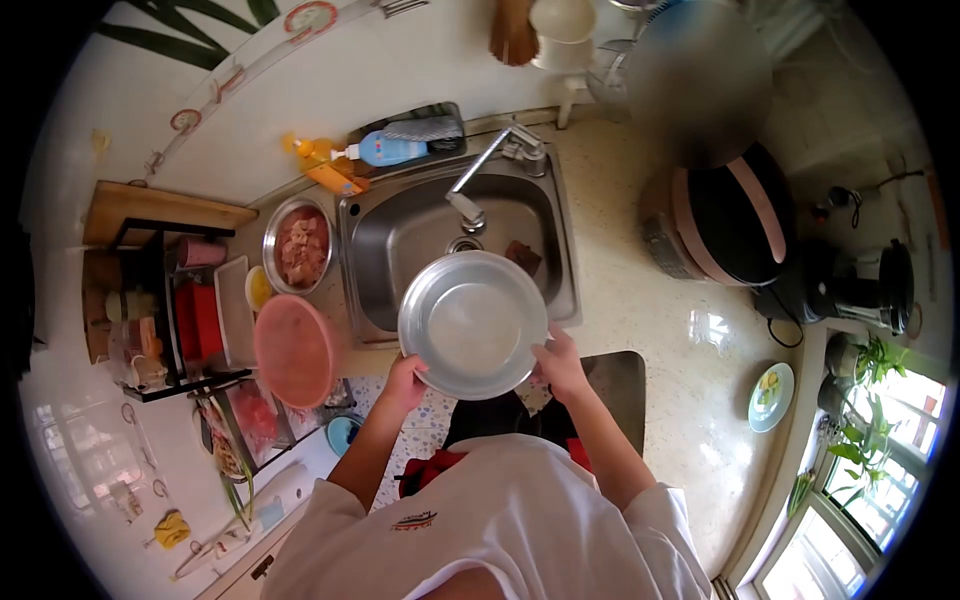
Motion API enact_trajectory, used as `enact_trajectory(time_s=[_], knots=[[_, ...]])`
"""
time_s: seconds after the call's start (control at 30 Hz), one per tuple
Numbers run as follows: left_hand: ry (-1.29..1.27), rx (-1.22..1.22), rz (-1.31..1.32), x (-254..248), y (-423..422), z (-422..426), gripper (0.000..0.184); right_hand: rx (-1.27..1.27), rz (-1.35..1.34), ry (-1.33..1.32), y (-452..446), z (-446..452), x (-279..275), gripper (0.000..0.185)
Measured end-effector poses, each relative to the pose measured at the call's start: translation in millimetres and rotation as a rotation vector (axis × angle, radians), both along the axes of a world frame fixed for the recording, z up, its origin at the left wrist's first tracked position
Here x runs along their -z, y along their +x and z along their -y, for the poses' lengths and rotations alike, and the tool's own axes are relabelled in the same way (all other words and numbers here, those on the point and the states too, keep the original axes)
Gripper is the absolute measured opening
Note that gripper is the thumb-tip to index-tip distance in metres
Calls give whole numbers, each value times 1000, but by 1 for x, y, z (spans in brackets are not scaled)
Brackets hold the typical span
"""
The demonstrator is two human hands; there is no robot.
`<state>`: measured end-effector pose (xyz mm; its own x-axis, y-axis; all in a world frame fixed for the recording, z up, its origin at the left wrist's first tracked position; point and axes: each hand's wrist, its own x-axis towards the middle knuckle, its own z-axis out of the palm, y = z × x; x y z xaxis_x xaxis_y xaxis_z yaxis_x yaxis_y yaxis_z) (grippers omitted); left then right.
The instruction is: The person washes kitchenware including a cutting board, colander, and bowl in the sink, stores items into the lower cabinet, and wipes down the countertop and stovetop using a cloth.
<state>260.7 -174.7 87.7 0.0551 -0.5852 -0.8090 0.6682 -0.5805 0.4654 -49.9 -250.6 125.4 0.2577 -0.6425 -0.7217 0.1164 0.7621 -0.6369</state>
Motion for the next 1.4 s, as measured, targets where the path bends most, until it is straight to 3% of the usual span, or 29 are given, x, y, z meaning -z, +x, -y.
enact_trajectory(time_s=[0.13, 0.27, 0.43, 0.87, 1.13, 1.33, 1.4], knots=[[11, -35, 74, 0, 42, 9, 46, -11, 45, -31, 60, 11, 38, 49], [50, 38, 30, 46, 96, -1, 44, -37, 55, -10, 99, 21, 43, 48], [134, -10, 70, 17, 103, 19, 47, -20, 67, 77, 129, 36, 39, 45], [132, 63, 78, 21, 138, 17, 58, -34, 83, 59, 160, 41, 61, 34], [197, 187, 329, -22, 140, 37, 83, 19, 163, 136, 173, 45, 69, 26], [11, 301, 621, -61, 133, 60, 79, 80, 250, 243, 177, 45, 80, 21], [14, 202, 583, -73, 127, 68, 75, 98, 273, 284, 178, 44, 86, 17]])
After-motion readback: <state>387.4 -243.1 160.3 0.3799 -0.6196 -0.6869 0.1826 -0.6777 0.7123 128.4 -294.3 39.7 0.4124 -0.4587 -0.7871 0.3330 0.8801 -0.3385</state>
